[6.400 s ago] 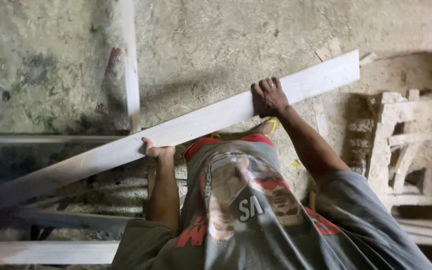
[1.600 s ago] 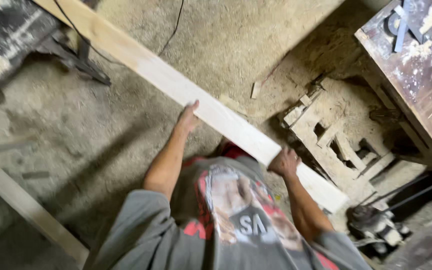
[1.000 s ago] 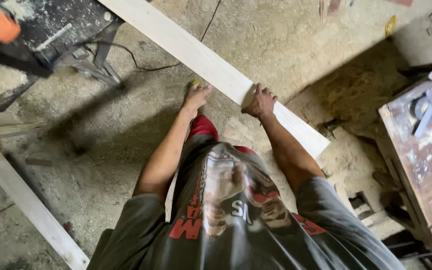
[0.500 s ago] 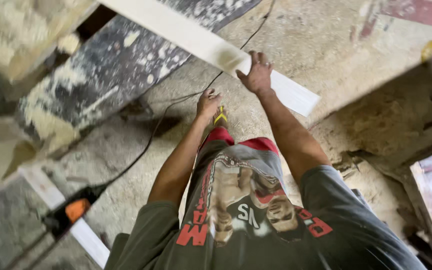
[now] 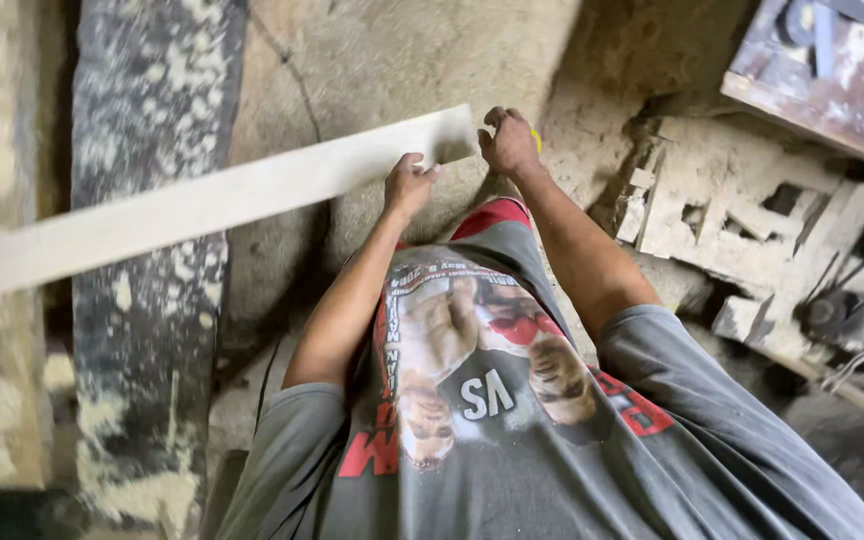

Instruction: The person picks up a wooden plank from the workshop floor, carries it outside, and lays it across a support. They use a tape measure, try square and pencil to mark a cut line, then saw the plank by hand with a hand saw, steadying it with the other hand and foot.

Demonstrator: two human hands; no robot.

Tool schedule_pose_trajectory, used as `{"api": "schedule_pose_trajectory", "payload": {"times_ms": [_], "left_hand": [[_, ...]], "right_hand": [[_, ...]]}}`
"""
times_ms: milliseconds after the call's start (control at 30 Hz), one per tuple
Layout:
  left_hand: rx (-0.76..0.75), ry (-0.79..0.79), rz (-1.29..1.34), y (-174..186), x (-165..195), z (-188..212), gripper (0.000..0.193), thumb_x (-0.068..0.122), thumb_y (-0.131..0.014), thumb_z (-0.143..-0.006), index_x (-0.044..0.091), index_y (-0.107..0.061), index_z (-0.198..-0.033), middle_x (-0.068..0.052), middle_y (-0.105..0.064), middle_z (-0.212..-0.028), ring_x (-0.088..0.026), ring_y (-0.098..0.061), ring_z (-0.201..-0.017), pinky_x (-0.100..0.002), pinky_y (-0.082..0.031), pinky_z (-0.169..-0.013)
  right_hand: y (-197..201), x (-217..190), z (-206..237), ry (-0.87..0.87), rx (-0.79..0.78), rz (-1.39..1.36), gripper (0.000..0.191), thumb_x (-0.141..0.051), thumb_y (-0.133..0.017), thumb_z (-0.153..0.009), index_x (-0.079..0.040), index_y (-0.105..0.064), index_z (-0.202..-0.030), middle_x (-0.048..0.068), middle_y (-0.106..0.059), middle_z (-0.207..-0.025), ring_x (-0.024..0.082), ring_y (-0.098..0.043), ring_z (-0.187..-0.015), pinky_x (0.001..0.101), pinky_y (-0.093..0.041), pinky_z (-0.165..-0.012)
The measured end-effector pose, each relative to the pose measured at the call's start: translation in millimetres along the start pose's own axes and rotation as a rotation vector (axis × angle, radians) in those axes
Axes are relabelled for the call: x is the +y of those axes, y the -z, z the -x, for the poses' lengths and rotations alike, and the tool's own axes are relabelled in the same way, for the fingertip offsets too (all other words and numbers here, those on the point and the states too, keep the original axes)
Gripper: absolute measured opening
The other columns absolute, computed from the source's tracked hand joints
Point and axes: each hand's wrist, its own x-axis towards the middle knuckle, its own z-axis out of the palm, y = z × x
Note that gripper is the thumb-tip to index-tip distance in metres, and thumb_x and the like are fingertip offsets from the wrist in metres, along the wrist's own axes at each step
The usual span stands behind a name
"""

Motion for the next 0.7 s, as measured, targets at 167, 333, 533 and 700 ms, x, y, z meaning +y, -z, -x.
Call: {"api": "schedule_pose_trajectory", "payload": {"times_ms": [167,333,533,700], "left_hand": [[-0.147,-0.069,-0.115,-84,87,-49,0.06,0.039,-0.08,-0.082,0.007,-0.063,-0.13,-0.016,-0.074,-0.117,-0.028,-0.071,-0.107,-0.038,-0.055,-0.092],[-0.224,-0.171,-0.18,-180,202,-100,0.059,0.038,-0.08,-0.084,0.006,-0.063,-0.131,-0.017,-0.074,-0.119,-0.027,-0.071,-0.11,-0.036,-0.054,-0.095],[-0.369,-0.206,-0.156,-297,322,-139,0.054,0.031,-0.08,-0.086,0.005,-0.064,-0.13,-0.016,-0.074,-0.12,-0.024,-0.072,-0.109,-0.034,-0.055,-0.095],[-0.545,-0.2,-0.018,-359,375,-168,0.05,0.027,-0.078,-0.087,0.002,-0.064,-0.128,-0.015,-0.075,-0.118,-0.022,-0.072,-0.108,-0.032,-0.056,-0.093]], "right_hand": [[67,70,-30,-0.158,0.088,-0.131,0.025,-0.021,-0.073,-0.088,-0.006,-0.069,-0.108,0.02,-0.069,-0.106,0.04,-0.068,-0.098,0.0464,-0.055,-0.085],[158,166,-61,-0.15,0.208,-0.194,0.019,-0.017,-0.07,-0.089,-0.004,-0.07,-0.103,0.023,-0.07,-0.103,0.041,-0.068,-0.096,0.048,-0.054,-0.085],[267,302,-77,-0.23,0.335,-0.124,0.015,-0.013,-0.07,-0.087,-0.002,-0.071,-0.097,0.026,-0.07,-0.098,0.045,-0.067,-0.094,0.0493,-0.054,-0.084],[311,370,-103,-0.401,0.397,-0.293,0.015,-0.014,-0.066,-0.093,-0.001,-0.07,-0.101,0.025,-0.073,-0.096,0.044,-0.07,-0.094,0.0485,-0.055,-0.083]]}}
